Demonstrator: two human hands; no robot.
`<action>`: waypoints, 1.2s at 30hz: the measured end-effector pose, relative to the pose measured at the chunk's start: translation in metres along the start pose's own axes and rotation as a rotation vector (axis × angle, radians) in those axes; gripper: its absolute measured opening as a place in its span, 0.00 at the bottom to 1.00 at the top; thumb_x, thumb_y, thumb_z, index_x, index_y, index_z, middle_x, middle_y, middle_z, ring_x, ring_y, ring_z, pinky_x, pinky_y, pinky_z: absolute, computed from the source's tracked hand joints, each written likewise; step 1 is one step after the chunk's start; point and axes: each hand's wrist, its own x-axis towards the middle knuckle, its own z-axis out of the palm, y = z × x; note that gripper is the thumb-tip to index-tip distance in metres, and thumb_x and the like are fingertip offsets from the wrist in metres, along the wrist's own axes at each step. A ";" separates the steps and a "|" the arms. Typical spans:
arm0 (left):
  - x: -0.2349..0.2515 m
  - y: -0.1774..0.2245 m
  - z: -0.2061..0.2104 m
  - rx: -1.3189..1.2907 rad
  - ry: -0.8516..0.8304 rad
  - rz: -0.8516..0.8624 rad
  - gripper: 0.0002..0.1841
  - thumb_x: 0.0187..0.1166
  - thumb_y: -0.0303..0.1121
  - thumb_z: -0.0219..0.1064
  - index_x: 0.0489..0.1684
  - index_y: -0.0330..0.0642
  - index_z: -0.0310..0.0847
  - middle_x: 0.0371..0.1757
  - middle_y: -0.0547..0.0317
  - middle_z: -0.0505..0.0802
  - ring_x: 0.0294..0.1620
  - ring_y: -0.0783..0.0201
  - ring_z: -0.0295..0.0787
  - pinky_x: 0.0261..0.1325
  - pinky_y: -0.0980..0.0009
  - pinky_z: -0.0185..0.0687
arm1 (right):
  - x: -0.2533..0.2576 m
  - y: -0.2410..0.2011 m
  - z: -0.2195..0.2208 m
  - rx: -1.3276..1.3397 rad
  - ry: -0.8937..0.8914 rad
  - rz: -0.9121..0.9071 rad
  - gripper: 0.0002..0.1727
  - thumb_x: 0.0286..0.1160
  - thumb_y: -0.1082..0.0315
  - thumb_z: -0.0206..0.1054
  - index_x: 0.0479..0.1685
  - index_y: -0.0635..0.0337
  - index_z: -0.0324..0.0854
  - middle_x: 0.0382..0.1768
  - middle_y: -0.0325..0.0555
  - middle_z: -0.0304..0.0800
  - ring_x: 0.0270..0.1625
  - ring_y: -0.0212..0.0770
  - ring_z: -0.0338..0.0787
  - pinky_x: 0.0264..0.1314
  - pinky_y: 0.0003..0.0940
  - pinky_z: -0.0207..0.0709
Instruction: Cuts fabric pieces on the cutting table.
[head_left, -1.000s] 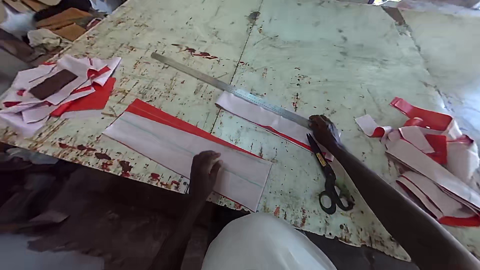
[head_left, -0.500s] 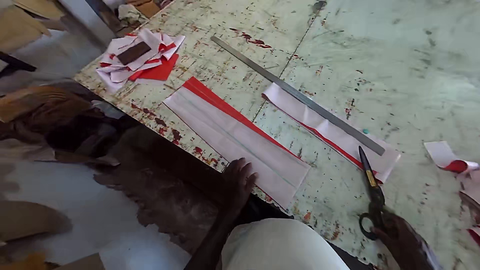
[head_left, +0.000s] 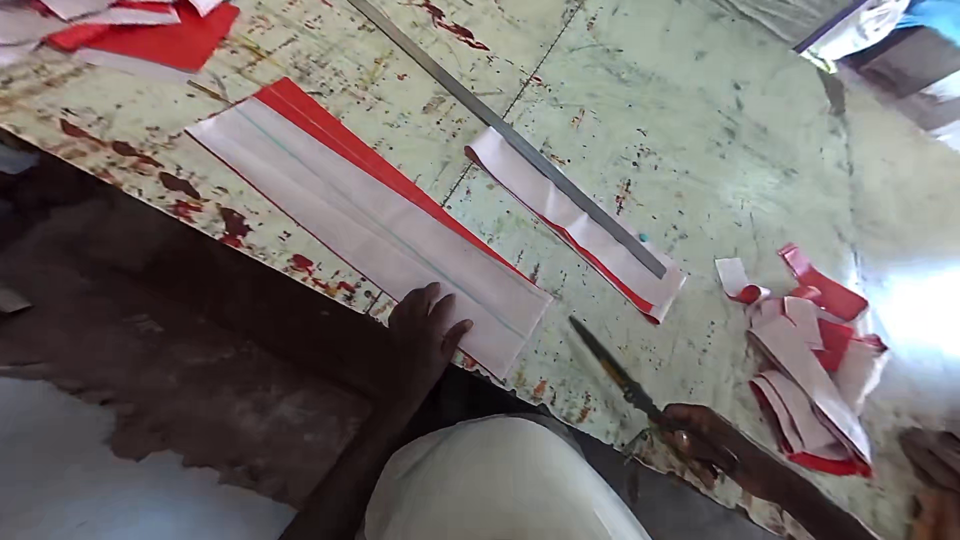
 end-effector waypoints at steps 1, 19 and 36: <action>-0.002 0.004 0.001 0.017 -0.004 -0.017 0.39 0.75 0.73 0.56 0.68 0.50 0.87 0.81 0.50 0.80 0.84 0.45 0.70 0.83 0.40 0.62 | 0.004 -0.004 -0.003 -0.031 -0.086 0.041 0.30 0.60 0.34 0.79 0.42 0.51 0.82 0.23 0.36 0.80 0.19 0.32 0.80 0.20 0.26 0.76; -0.018 0.006 0.010 0.057 -0.045 -0.032 0.59 0.60 0.86 0.53 0.86 0.47 0.69 0.93 0.52 0.64 0.95 0.44 0.47 0.92 0.35 0.38 | 0.097 -0.053 0.024 -0.238 -0.281 0.077 0.34 0.58 0.28 0.76 0.42 0.49 0.76 0.24 0.32 0.76 0.22 0.29 0.78 0.26 0.23 0.76; -0.019 0.002 0.016 0.042 -0.019 -0.041 0.61 0.59 0.88 0.50 0.86 0.45 0.70 0.94 0.53 0.63 0.96 0.47 0.46 0.93 0.39 0.38 | 0.126 -0.080 0.073 -0.331 -0.149 0.039 0.33 0.58 0.31 0.78 0.40 0.51 0.76 0.22 0.32 0.77 0.19 0.28 0.77 0.23 0.24 0.75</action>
